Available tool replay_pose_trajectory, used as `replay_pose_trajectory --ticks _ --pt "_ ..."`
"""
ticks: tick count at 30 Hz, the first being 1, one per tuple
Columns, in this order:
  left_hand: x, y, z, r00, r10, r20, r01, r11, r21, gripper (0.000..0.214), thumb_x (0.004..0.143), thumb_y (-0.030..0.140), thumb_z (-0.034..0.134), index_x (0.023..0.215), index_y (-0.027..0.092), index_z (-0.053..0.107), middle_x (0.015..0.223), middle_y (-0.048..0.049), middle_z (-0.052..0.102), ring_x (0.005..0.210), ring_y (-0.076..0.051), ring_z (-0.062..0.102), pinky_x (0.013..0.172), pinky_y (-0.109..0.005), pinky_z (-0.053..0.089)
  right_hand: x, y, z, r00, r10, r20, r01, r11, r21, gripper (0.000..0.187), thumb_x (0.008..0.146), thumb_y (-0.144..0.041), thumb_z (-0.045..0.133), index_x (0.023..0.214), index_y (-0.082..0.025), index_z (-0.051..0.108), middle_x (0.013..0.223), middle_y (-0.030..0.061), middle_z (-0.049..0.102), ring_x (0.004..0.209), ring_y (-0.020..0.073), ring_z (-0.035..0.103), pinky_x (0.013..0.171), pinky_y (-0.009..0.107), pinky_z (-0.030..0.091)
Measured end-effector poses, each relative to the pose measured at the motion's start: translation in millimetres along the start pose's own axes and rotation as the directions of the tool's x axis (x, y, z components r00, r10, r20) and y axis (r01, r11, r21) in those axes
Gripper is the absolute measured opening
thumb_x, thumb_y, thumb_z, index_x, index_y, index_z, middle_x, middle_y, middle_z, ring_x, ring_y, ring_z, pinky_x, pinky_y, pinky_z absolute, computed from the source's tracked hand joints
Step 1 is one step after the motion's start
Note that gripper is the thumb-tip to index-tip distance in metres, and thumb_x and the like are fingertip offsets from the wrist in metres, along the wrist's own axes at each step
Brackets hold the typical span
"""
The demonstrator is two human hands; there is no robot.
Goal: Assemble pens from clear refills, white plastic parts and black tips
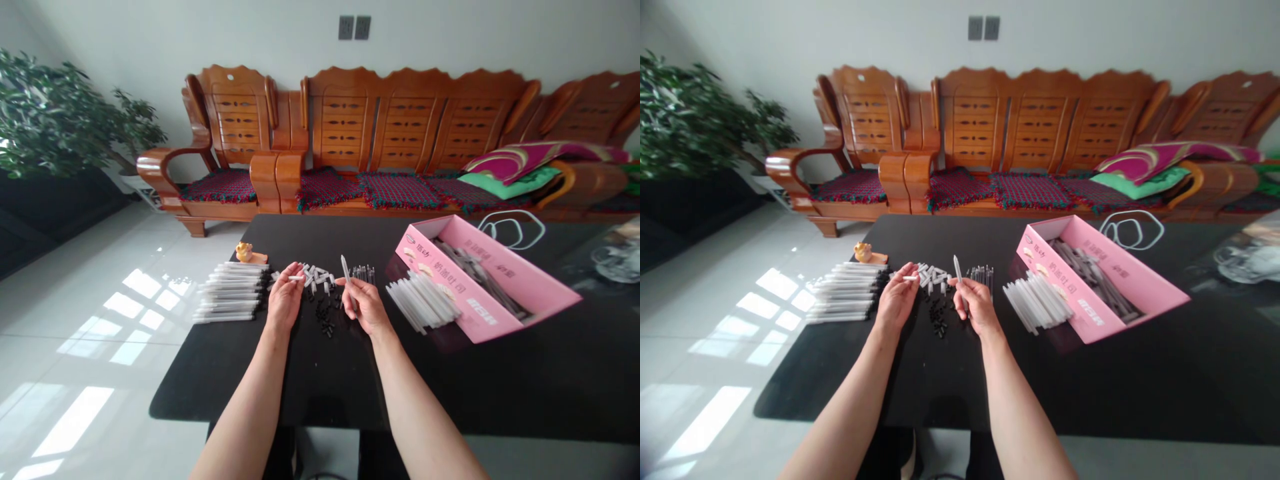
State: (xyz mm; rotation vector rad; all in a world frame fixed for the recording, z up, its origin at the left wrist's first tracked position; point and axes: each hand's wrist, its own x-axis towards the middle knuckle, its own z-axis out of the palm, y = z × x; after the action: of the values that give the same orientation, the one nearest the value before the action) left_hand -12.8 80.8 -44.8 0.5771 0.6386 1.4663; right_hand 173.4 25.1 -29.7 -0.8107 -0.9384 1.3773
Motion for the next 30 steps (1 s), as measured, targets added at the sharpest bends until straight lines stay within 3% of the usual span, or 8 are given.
replay_pose_trajectory --ticks 5,14,25,30 --pt "-4.1 1.3 7.0 0.998 -0.042 0.052 0.039 0.997 0.059 0.031 0.073 0.008 0.069 0.104 0.014 0.069 0.109 -0.0101 0.068 0.096 -0.015 0.066 0.092 -0.026 0.052 -1.4 -1.5 1.6 1.0 0.026 -0.001 -0.026 1.0 -0.013 0.035 0.083 -0.035 0.067 0.112 -0.016 0.068 0.045 -0.008 0.046 0.035 0.0042 0.026 0.032 0.017 0.015" --pt "-4.8 -1.7 3.7 0.991 -0.101 0.09 0.095 0.993 0.068 0.032 0.077 0.011 0.067 0.109 0.011 0.068 0.103 -0.0121 0.071 0.098 -0.018 0.067 0.093 -0.027 0.053 -2.0 -0.7 2.7 1.0 0.025 -0.006 -0.025 0.999 -0.033 0.036 0.081 -0.036 0.067 0.111 -0.016 0.069 0.044 -0.008 0.045 0.035 0.004 0.026 0.032 0.017 0.015" --pt "-13.3 1.3 14.8 0.98 -0.101 0.169 0.077 0.987 0.139 0.038 0.08 0.03 0.072 0.112 0.011 0.064 0.103 -0.0127 0.071 0.094 -0.018 0.068 0.09 -0.031 0.054 -0.5 -1.1 1.6 1.0 0.026 -0.003 -0.026 0.999 -0.045 0.036 0.083 -0.035 0.066 0.112 -0.015 0.069 0.044 -0.0078 0.045 0.035 0.0039 0.026 0.032 0.017 0.014" --pt "-15.2 3.1 16.6 0.976 -0.123 0.18 0.083 0.973 0.215 0.042 0.082 0.038 0.07 0.11 0.008 0.066 0.096 -0.0139 0.072 0.08 -0.015 0.068 0.075 -0.025 0.056 -1.4 -0.7 2.1 1.0 0.022 -0.007 -0.023 0.998 -0.058 0.037 0.081 -0.036 0.067 0.111 -0.015 0.07 0.043 -0.0077 0.045 0.035 0.0041 0.025 0.032 0.017 0.014"
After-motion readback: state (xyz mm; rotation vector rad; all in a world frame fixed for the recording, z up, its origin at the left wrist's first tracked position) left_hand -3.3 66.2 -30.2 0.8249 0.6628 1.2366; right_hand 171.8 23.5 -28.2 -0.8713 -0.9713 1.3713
